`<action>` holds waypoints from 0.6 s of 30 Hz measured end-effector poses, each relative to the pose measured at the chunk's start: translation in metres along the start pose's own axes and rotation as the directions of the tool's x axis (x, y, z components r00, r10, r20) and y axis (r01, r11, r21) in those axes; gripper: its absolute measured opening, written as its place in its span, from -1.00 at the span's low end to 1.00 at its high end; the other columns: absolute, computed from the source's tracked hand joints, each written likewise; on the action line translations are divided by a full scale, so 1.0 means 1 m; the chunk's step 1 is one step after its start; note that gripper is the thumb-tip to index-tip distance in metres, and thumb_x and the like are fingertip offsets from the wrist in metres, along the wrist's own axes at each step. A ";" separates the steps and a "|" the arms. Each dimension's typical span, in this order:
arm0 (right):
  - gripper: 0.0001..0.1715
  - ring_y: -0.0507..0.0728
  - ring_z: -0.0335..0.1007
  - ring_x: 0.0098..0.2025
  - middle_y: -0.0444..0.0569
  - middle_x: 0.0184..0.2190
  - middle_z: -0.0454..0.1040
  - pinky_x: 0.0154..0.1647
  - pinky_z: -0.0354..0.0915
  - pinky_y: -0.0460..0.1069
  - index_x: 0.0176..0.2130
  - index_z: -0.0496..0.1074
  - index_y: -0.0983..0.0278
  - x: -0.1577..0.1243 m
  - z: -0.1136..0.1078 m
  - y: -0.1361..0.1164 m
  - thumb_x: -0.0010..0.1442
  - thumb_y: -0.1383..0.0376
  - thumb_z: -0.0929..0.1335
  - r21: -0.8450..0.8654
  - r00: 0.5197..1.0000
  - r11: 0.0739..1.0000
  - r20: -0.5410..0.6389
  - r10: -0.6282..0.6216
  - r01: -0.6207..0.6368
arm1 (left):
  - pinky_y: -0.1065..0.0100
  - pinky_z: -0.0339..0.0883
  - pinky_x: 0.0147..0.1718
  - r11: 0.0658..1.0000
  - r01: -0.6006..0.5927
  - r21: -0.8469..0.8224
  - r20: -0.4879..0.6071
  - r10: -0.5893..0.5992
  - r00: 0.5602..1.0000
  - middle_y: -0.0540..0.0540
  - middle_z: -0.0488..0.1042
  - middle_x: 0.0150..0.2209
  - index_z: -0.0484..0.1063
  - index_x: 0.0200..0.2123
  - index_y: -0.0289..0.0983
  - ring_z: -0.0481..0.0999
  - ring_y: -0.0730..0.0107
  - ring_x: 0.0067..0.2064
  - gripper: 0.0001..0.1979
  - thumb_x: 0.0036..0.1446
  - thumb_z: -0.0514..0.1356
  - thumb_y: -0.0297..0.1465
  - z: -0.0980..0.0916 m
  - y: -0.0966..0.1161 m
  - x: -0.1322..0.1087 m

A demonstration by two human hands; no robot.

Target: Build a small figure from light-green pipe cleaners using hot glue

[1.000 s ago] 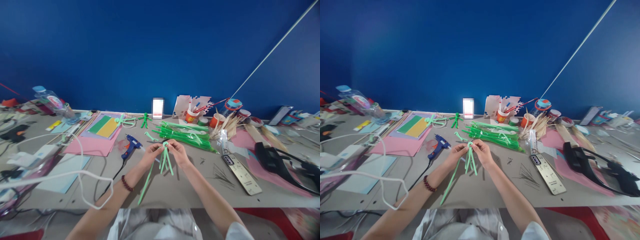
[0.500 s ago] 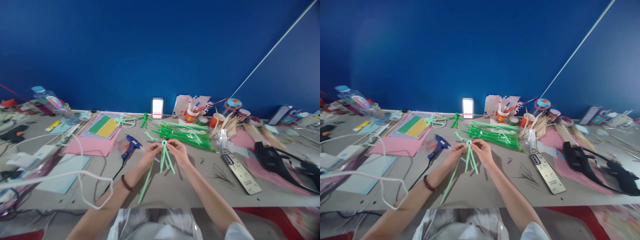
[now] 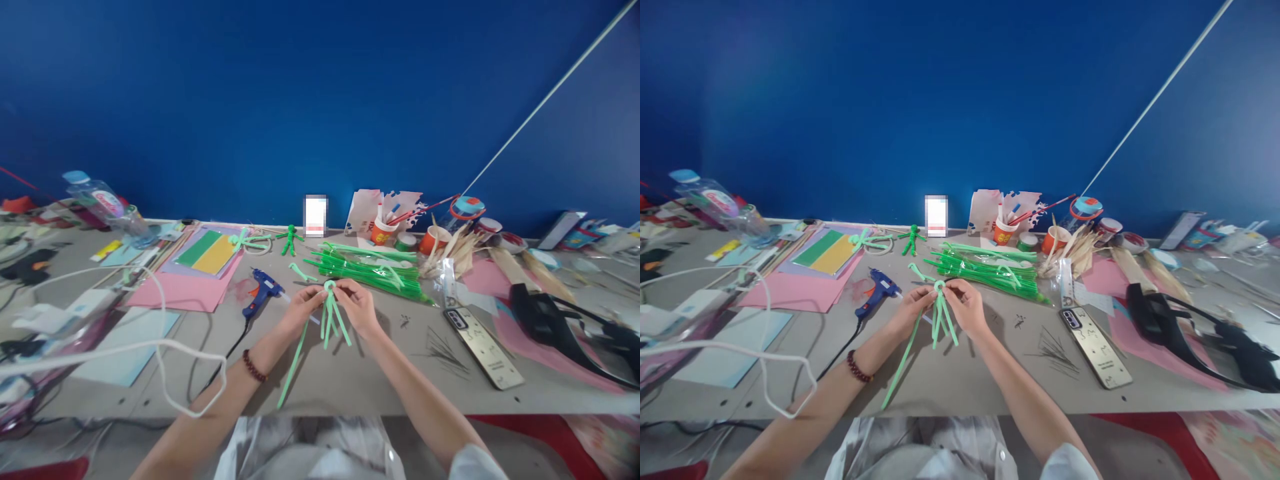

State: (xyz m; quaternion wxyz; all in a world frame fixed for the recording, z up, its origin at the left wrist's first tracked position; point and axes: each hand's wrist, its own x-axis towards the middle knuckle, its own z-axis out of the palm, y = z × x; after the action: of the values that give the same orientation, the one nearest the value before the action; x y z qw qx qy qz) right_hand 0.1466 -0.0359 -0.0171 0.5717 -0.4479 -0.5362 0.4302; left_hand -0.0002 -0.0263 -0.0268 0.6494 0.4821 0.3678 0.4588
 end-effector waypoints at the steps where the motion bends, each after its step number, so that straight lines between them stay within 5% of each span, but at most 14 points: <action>1: -0.84 0.04 0.34 -0.41 -0.08 -0.42 0.46 -0.36 0.28 -0.07 -0.40 0.48 0.26 0.001 0.000 0.001 0.03 0.20 0.40 0.028 0.999 0.999 -0.012 0.041 -0.040 | 0.45 0.16 -0.45 0.999 -0.042 0.031 -0.030 0.043 0.999 0.00 0.37 -0.46 0.43 -0.38 -0.30 0.29 0.52 -0.46 -0.76 -0.02 0.26 -0.22 0.000 0.000 0.000; 4: -0.81 0.02 0.32 -0.46 -0.10 -0.48 0.46 -0.42 0.24 -0.08 -0.43 0.48 0.27 0.002 0.000 0.003 -0.02 0.18 0.42 0.066 0.986 0.986 -0.053 0.155 -0.152 | 0.42 0.23 -0.34 0.943 -0.248 0.224 -0.186 0.291 0.938 -0.03 0.39 -0.35 0.40 -0.32 -0.27 0.35 0.45 -0.35 -0.76 -0.07 0.29 -0.28 0.002 0.005 -0.001; 7: -0.80 0.02 0.31 -0.48 -0.10 -0.50 0.45 -0.44 0.23 -0.08 -0.45 0.48 0.27 0.002 0.001 0.000 -0.04 0.18 0.42 0.036 0.982 0.984 -0.062 0.179 -0.177 | 0.42 0.21 -0.37 0.844 -0.318 0.431 -0.153 0.416 0.896 -0.03 0.39 -0.40 0.43 -0.39 -0.28 0.32 0.47 -0.40 -0.84 -0.02 0.25 -0.30 0.002 0.010 -0.003; 11: -0.80 0.05 0.34 -0.43 -0.08 -0.46 0.46 -0.38 0.26 -0.06 -0.45 0.47 0.28 0.001 0.002 -0.002 -0.02 0.18 0.40 -0.031 0.994 0.994 -0.036 0.105 -0.106 | 0.44 0.19 -0.45 0.871 -0.243 0.428 -0.141 0.330 0.933 -0.02 0.40 -0.46 0.45 -0.46 -0.29 0.32 0.47 -0.45 -0.83 -0.02 0.25 -0.28 0.002 0.010 -0.002; 18: -0.78 0.07 0.36 -0.40 -0.07 -0.44 0.45 -0.35 0.28 -0.05 -0.41 0.45 0.29 0.001 0.002 0.004 0.00 0.16 0.40 -0.062 0.997 0.995 0.006 0.076 -0.076 | 0.46 0.10 -0.55 0.981 -0.100 0.164 -0.180 0.129 0.975 0.01 0.38 -0.52 0.47 -0.47 -0.29 0.23 0.55 -0.52 -0.79 -0.06 0.28 -0.24 0.003 0.007 0.001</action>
State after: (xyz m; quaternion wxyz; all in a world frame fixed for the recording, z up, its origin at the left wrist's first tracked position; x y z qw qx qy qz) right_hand 0.1442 -0.0341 -0.0207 0.5386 -0.4836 -0.5341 0.4368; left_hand 0.0008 -0.0255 -0.0194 0.5447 0.5053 0.4337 0.5098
